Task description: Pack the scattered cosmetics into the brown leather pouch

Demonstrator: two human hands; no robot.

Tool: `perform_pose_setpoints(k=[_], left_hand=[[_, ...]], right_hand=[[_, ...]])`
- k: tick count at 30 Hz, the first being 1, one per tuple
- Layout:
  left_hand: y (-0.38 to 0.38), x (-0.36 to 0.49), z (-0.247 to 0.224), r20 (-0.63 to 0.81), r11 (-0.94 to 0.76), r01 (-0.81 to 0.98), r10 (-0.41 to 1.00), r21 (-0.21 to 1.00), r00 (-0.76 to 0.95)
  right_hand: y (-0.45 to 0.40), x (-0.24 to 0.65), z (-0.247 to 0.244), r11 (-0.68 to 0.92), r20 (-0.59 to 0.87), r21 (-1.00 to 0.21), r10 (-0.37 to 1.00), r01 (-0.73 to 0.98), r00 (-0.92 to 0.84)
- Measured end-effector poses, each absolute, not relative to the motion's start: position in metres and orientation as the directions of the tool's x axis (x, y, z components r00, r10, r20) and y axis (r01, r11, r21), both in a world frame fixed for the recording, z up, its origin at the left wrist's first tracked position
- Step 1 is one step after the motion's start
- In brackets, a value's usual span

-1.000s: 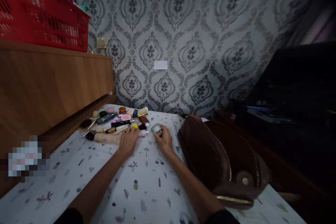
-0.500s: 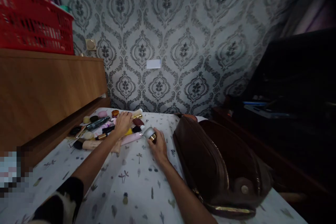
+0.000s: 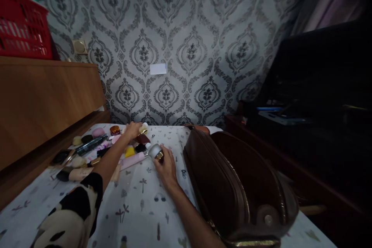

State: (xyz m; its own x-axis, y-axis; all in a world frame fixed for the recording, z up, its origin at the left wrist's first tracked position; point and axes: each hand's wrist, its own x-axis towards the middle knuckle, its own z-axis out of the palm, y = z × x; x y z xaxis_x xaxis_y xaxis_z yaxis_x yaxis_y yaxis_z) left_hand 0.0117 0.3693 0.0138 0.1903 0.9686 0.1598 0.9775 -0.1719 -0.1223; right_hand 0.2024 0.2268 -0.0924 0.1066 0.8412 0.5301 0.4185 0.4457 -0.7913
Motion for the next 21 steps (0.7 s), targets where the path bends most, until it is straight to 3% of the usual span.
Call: perform_pose_setpoints(k=[6, 11, 17, 21], left_hand=[[0.365, -0.007, 0.016, 0.136, -0.257, 0.962, 0.954, -0.09, 0.267], [0.35, -0.014, 0.015, 0.211, -0.307, 0.95, 0.926, -0.055, 0.312], [0.287, -0.015, -0.002, 0.297, -0.459, 0.888, 0.844, -0.029, 0.446], [0.241, -0.014, -0.029, 0.367, -0.554, 0.828, 0.755, -0.088, 0.544]], right_hand=[[0.226, 0.203, -0.089, 0.419, 0.503, -0.806, 0.858, 0.418, 0.109], [0.227, 0.203, -0.089, 0.417, 0.502, -0.81, 0.856, 0.412, 0.12], [0.228, 0.201, -0.091, 0.443, 0.533, -0.804, 0.833, 0.398, 0.149], [0.228, 0.2, -0.092, 0.443, 0.542, -0.799, 0.823, 0.406, 0.169]])
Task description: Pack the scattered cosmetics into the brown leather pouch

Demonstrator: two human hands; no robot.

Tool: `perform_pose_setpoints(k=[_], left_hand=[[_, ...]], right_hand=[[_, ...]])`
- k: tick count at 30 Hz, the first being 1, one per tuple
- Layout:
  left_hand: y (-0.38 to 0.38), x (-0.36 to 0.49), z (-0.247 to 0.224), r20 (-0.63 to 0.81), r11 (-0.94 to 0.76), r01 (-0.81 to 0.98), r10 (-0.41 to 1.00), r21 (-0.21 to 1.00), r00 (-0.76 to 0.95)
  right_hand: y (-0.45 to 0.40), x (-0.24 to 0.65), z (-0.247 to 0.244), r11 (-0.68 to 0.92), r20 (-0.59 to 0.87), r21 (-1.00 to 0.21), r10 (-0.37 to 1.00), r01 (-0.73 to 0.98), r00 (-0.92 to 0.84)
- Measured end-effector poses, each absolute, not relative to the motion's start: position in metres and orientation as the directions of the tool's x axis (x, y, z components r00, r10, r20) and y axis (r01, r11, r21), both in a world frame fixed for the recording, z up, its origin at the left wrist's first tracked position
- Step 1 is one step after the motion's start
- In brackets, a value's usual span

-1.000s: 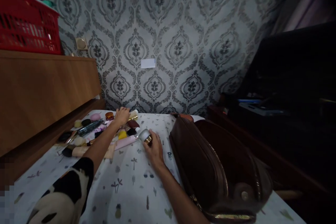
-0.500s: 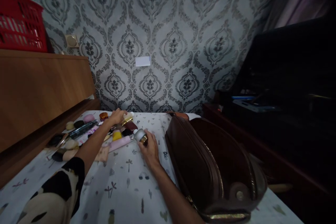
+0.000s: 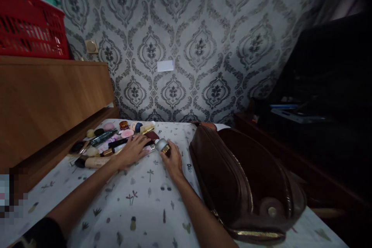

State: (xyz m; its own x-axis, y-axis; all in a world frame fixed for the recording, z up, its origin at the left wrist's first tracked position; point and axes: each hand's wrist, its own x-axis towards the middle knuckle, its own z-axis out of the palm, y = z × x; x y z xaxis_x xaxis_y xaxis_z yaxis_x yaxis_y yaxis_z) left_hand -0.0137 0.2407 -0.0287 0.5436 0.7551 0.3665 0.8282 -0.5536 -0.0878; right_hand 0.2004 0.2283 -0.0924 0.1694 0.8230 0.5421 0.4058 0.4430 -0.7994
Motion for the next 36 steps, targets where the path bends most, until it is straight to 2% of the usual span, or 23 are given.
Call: perform_pose_setpoints(k=[6, 10, 16, 25, 30, 36], left_hand=[[0.232, -0.009, -0.046, 0.346, -0.522, 0.822, 0.746, -0.228, 0.569], [0.235, -0.005, -0.045, 0.337, -0.497, 0.828, 0.757, -0.261, 0.56], [0.223, -0.012, -0.039, 0.334, -0.48, 0.858, 0.79, -0.186, 0.514], [0.235, -0.058, -0.022, 0.222, -0.349, 0.935, 0.908, -0.066, 0.355], [0.248, -0.073, -0.023, 0.159, -0.35, 0.935, 0.922, -0.054, 0.354], [0.247, -0.091, -0.027, 0.185, -0.343, 0.936, 0.918, -0.075, 0.351]], right_hand=[[0.231, 0.201, -0.095, 0.467, 0.571, -0.784, 0.801, 0.409, 0.181], [0.232, 0.202, -0.094, 0.468, 0.572, -0.783, 0.8, 0.41, 0.18], [0.231, 0.205, -0.09, 0.446, 0.544, -0.794, 0.824, 0.413, 0.156], [0.234, 0.206, -0.093, 0.435, 0.538, -0.795, 0.828, 0.423, 0.159], [0.235, 0.207, -0.095, 0.456, 0.555, -0.785, 0.818, 0.42, 0.149], [0.234, 0.208, -0.093, 0.457, 0.544, -0.795, 0.828, 0.399, 0.137]])
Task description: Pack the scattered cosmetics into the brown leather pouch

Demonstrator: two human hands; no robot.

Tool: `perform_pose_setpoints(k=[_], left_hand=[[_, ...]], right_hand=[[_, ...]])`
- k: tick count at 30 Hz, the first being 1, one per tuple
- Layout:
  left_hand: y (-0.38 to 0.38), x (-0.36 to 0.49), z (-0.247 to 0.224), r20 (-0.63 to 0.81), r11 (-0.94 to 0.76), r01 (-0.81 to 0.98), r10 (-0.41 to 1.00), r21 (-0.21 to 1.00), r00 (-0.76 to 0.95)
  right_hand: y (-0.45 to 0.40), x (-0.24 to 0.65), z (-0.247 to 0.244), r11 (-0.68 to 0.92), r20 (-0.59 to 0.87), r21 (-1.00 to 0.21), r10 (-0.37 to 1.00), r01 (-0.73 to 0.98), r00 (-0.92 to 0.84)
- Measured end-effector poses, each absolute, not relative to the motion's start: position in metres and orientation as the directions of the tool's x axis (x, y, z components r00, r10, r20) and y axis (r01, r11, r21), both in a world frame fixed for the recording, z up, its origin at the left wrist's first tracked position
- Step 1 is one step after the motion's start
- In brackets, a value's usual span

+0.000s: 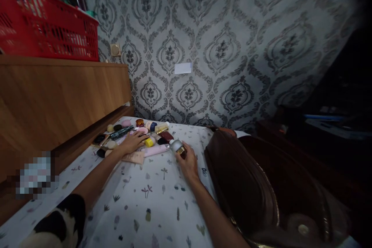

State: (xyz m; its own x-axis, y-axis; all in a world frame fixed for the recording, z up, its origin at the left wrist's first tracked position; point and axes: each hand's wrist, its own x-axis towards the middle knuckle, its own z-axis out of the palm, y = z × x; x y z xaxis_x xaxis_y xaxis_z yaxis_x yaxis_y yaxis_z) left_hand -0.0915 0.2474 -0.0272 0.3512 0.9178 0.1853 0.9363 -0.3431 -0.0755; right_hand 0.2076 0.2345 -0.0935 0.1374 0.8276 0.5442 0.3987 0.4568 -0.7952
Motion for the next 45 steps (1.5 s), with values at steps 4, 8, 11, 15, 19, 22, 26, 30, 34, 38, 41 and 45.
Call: perform_pose_setpoints(k=[4, 8, 11, 15, 19, 22, 26, 30, 34, 38, 41, 45], left_hand=[[0.247, -0.102, -0.024, 0.258, -0.317, 0.946, 0.91, -0.071, 0.324], [0.247, -0.129, -0.013, 0.359, -0.112, 0.992, 0.925, -0.061, 0.126], [0.247, -0.154, -0.008, 0.359, 0.061, 0.996, 0.933, -0.066, -0.033], [0.251, -0.171, -0.009, 0.31, 0.136, 0.987, 0.945, -0.091, -0.101], [0.26, -0.17, -0.012, 0.301, 0.155, 0.982, 0.946, -0.111, -0.116], [0.266, -0.168, -0.012, 0.308, 0.191, 0.976, 0.939, -0.109, -0.15], [0.266, -0.166, -0.008, 0.316, 0.201, 0.975, 0.935, -0.095, -0.162], [0.241, -0.157, -0.001, 0.317, 0.086, 0.993, 0.947, -0.081, -0.056], [0.193, -0.146, -0.008, 0.263, -0.3, 0.949, 0.912, -0.094, 0.314], [0.164, -0.146, -0.031, 0.24, -0.456, 0.881, 0.847, -0.128, 0.474], [0.172, -0.15, -0.043, 0.274, -0.382, 0.907, 0.867, -0.176, 0.417], [0.195, -0.151, -0.044, 0.295, -0.326, 0.92, 0.877, -0.216, 0.38]], right_hand=[[0.235, 0.209, -0.093, 0.461, 0.544, -0.797, 0.829, 0.389, 0.133], [0.235, 0.21, -0.093, 0.454, 0.533, -0.805, 0.837, 0.383, 0.128], [0.235, 0.21, -0.093, 0.463, 0.545, -0.796, 0.828, 0.389, 0.131], [0.236, 0.21, -0.093, 0.458, 0.539, -0.8, 0.832, 0.388, 0.13], [0.235, 0.21, -0.092, 0.444, 0.524, -0.807, 0.842, 0.389, 0.126], [0.235, 0.21, -0.092, 0.438, 0.516, -0.813, 0.847, 0.383, 0.128], [0.236, 0.21, -0.093, 0.427, 0.504, -0.823, 0.854, 0.375, 0.133], [0.237, 0.209, -0.095, 0.442, 0.52, -0.816, 0.843, 0.373, 0.139], [0.238, 0.209, -0.097, 0.448, 0.535, -0.802, 0.833, 0.395, 0.142], [0.238, 0.209, -0.097, 0.457, 0.546, -0.797, 0.825, 0.395, 0.146], [0.237, 0.209, -0.096, 0.447, 0.534, -0.805, 0.833, 0.39, 0.147], [0.237, 0.21, -0.096, 0.439, 0.52, -0.81, 0.844, 0.39, 0.131]])
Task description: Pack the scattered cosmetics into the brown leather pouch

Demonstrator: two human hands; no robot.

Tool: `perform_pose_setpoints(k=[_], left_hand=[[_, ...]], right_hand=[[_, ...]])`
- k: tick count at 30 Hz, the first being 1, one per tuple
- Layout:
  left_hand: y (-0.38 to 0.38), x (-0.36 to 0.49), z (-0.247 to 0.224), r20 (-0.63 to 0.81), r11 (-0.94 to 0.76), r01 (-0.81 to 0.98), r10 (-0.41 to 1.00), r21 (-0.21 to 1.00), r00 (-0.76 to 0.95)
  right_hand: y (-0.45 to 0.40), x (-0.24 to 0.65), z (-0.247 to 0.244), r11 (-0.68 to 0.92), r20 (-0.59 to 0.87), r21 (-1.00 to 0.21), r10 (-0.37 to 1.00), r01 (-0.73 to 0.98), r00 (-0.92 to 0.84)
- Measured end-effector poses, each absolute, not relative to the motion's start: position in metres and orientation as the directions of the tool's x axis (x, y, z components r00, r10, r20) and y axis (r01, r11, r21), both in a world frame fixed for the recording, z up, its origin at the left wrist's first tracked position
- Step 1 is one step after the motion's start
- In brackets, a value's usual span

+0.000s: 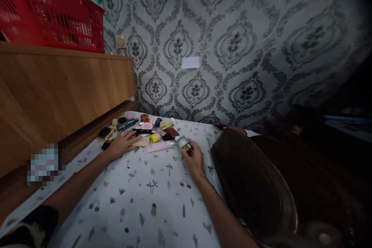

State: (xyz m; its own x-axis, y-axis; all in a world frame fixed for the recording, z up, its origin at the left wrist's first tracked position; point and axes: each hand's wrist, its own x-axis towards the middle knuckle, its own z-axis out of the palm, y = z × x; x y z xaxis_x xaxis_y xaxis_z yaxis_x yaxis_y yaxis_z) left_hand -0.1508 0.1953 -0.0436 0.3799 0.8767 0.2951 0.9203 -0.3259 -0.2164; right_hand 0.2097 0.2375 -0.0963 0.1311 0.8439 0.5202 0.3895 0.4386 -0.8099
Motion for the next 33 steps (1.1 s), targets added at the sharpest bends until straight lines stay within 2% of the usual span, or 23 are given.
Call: perform_pose_setpoints(k=[7, 10, 13, 17, 26, 28, 33], left_hand=[[0.171, -0.146, -0.04, 0.319, -0.294, 0.924, 0.875, -0.244, 0.363], [0.147, -0.165, -0.047, 0.36, -0.186, 0.95, 0.893, -0.251, 0.27], [0.133, -0.194, -0.058, 0.38, -0.046, 0.982, 0.918, -0.182, 0.114], [0.139, -0.217, -0.063, 0.369, -0.036, 0.993, 0.926, -0.113, 0.076], [0.153, -0.186, -0.034, 0.308, 0.01, 0.976, 0.95, -0.218, 0.059], [0.147, -0.174, -0.031, 0.302, -0.046, 0.969, 0.946, -0.242, 0.12], [0.151, -0.132, -0.037, 0.283, -0.353, 0.904, 0.866, -0.241, 0.413]], right_hand=[[0.241, 0.208, -0.1, 0.439, 0.52, -0.818, 0.841, 0.372, 0.149], [0.241, 0.208, -0.1, 0.436, 0.511, -0.821, 0.848, 0.368, 0.136], [0.241, 0.209, -0.098, 0.429, 0.506, -0.821, 0.853, 0.377, 0.129], [0.241, 0.209, -0.097, 0.422, 0.502, -0.82, 0.855, 0.386, 0.132], [0.242, 0.21, -0.098, 0.441, 0.517, -0.812, 0.847, 0.383, 0.121], [0.242, 0.21, -0.099, 0.45, 0.527, -0.805, 0.842, 0.386, 0.117], [0.243, 0.209, -0.099, 0.443, 0.528, -0.803, 0.839, 0.4, 0.131]])
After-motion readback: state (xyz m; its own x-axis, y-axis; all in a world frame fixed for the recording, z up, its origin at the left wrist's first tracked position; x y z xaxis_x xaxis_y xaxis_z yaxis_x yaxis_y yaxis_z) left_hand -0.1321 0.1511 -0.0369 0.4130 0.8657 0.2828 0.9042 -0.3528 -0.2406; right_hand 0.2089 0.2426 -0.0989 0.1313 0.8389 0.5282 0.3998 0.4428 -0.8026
